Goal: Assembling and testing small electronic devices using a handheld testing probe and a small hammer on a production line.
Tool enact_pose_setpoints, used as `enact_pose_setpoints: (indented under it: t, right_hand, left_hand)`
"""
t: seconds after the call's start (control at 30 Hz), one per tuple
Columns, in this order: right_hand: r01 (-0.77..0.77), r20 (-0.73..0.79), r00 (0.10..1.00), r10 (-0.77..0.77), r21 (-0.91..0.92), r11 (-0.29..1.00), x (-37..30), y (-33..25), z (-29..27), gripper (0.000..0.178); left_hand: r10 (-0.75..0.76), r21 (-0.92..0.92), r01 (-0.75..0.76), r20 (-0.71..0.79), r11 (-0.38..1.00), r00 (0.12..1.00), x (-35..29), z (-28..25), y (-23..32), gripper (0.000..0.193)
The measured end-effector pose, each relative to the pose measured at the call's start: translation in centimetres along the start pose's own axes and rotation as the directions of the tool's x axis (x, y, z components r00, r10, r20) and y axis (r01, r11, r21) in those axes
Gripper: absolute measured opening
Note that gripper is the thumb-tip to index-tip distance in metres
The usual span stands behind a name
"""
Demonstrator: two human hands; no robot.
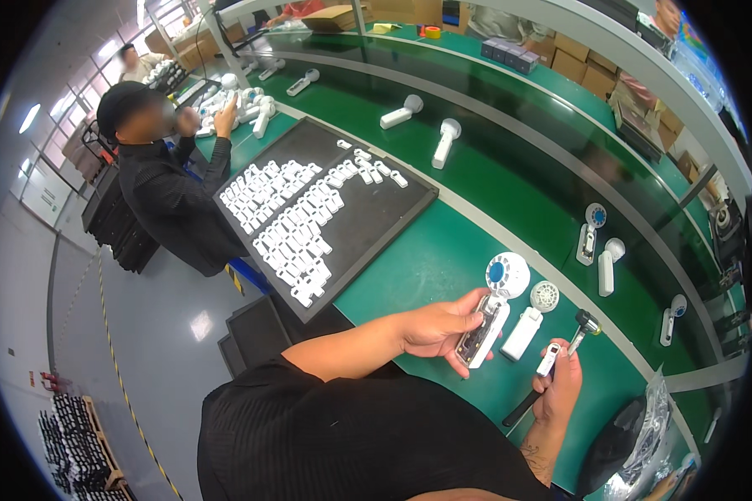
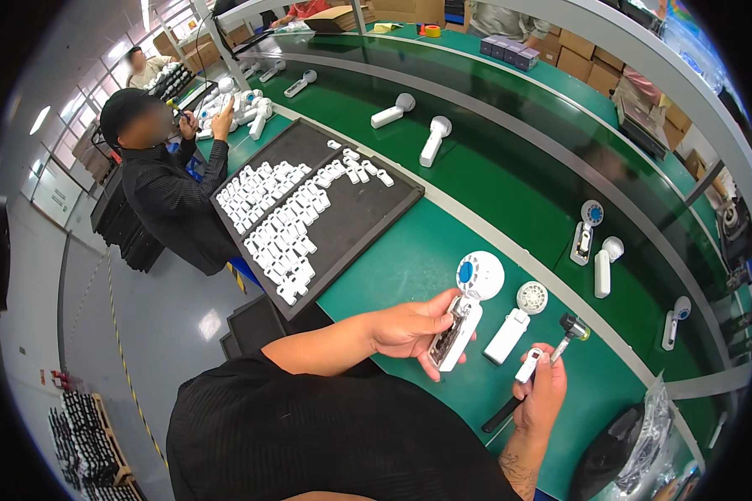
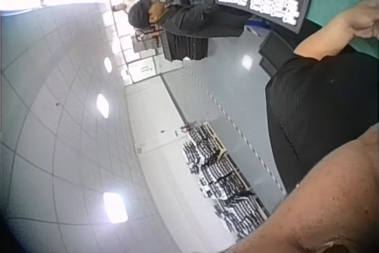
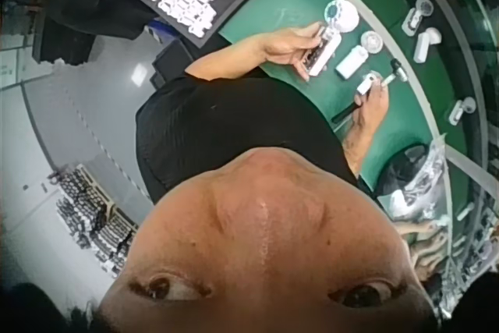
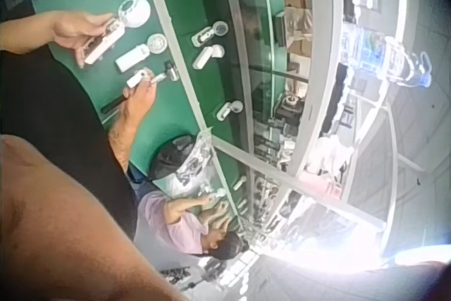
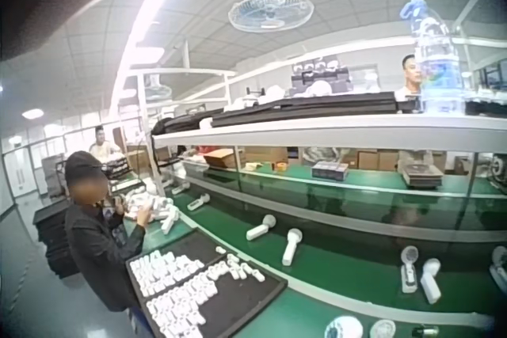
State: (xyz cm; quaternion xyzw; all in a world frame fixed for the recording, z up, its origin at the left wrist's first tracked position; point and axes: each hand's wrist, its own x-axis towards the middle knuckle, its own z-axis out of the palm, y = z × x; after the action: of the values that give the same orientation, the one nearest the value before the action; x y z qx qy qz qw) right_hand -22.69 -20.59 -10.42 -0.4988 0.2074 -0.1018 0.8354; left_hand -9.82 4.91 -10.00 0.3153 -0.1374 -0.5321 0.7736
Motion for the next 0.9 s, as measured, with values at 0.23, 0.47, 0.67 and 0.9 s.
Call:
enact_pose_setpoints:
  t: [0.23, 0.47, 0.67, 0.9]
  right_hand:
    - [-0.004, 0.074, 0.997, -0.002, 0.080, 0.997, -0.9, -0.4, -0.8, 0.025]
    - [-0.054, 0.140, 0.989, 0.049, 0.032, 0.998, -2.0, -1.7, -0.2, 0.034]
    - [-0.048, 0.160, 0.986, 0.043, 0.029, 0.998, -1.8, -0.8, 0.9, 0.034]
    - [-0.026, 0.168, 0.986, 0.023, 0.011, 1.000, -1.8, -0.5, 1.8, 0.033]
  left_hand:
    - [-0.048, 0.042, 0.050, -0.040, 0.998, 0.998, 0.6, -0.9, -0.9, 0.041]
    - [-0.074, -0.190, 0.060, -0.067, 0.980, 0.995, 1.3, -2.8, -1.6, 0.041]
    - [0.000, -0.141, -0.015, -0.110, 0.990, 0.994, 1.5, -4.2, -1.5, 0.044]
    - [0.058, 0.184, -0.023, -0.192, 0.983, 0.980, 1.7, -0.2, -0.6, 0.057]
